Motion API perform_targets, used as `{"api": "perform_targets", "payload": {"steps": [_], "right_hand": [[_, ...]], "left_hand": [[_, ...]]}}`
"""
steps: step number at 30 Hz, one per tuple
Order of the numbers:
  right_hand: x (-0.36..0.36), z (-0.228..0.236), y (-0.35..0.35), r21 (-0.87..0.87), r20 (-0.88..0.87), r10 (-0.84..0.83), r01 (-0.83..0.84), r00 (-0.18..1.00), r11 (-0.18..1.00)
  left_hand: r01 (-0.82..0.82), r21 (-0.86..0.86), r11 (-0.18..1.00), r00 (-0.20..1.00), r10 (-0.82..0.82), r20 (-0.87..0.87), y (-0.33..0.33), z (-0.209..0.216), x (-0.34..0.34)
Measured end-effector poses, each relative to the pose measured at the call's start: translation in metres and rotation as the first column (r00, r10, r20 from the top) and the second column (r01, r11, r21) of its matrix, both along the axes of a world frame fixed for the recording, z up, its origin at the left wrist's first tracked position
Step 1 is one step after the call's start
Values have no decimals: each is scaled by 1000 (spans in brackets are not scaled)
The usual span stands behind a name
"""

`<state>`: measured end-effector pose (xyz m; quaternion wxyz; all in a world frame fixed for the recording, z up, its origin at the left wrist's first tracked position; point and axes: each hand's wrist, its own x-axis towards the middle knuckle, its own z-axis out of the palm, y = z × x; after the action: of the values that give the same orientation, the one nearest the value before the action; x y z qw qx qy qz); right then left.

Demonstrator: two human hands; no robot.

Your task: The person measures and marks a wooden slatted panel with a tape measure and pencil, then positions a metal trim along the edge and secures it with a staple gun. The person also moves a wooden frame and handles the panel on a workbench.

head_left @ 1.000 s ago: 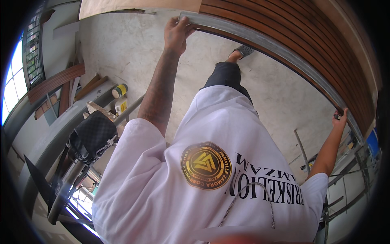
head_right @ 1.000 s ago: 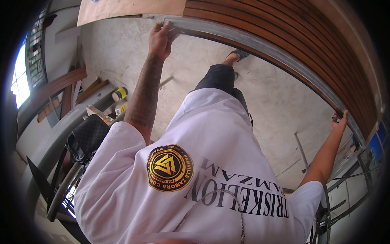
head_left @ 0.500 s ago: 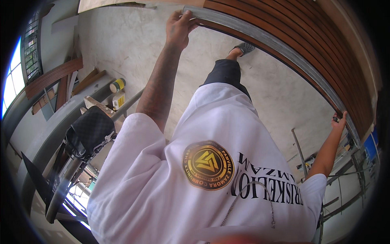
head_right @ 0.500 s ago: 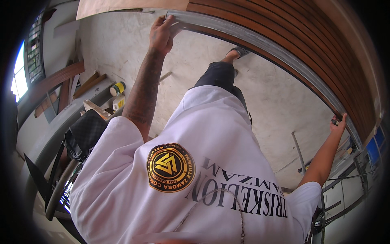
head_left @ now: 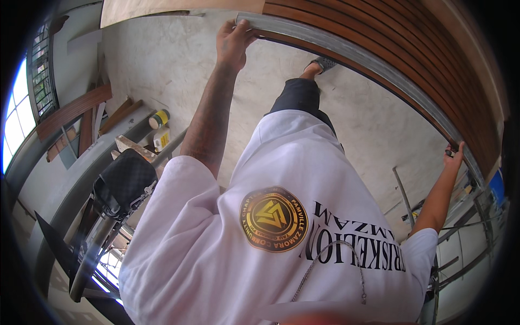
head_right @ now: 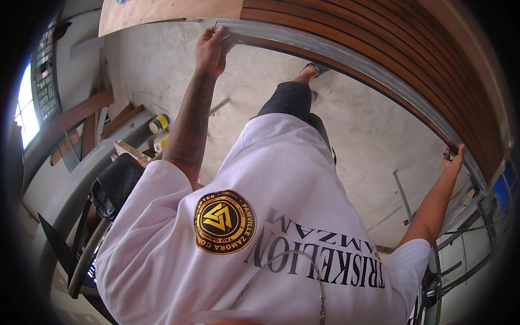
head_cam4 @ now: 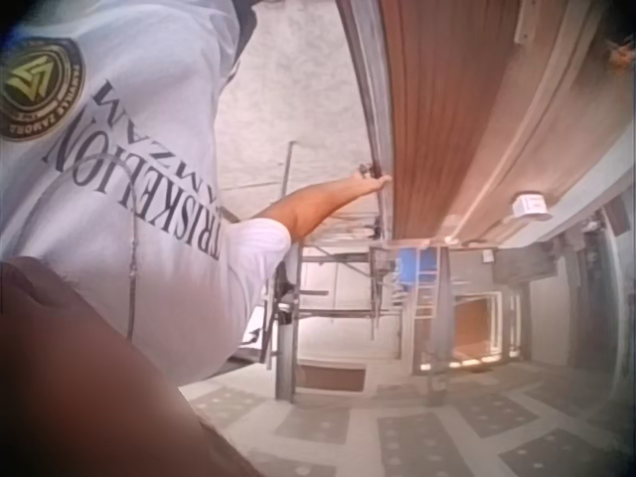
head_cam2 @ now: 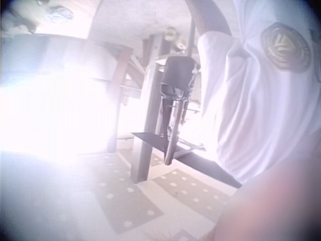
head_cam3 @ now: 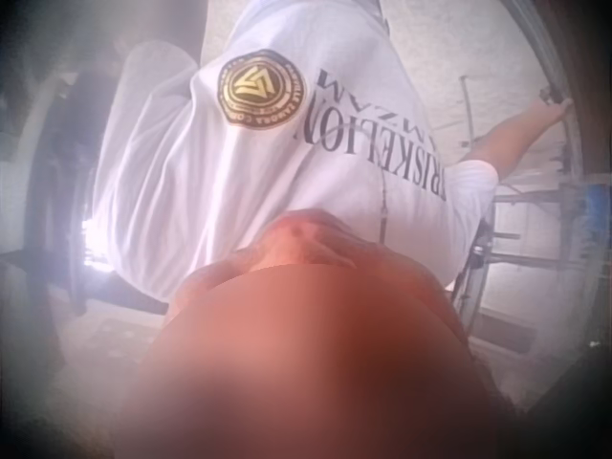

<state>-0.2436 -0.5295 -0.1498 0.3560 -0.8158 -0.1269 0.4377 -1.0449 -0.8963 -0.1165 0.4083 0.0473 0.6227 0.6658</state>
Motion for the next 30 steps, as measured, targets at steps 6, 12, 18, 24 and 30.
{"api": "perform_targets", "payload": {"steps": [6,12,18,24,30], "right_hand": [[-8,5,-4,1,-30,11,-11,1000,1000],[-9,6,-3,-8,-12,1,-1,1000,1000],[-6,1,-3,-8,-62,-2,1,998,1000],[-15,-1,-19,115,-139,42,-26,989,993],[-64,9,-38,198,-84,-165,178,983,964]], "left_hand": [[0,-11,1000,1000,-1,-11,-2,0,-1],[-1,-37,999,1000,1,-4,0,5,1],[21,-76,997,1000,-22,-18,0,5,-3],[-52,-302,952,926,-67,-372,-4,5,-18],[61,-400,915,148,-405,-903,80,81,21]]}}
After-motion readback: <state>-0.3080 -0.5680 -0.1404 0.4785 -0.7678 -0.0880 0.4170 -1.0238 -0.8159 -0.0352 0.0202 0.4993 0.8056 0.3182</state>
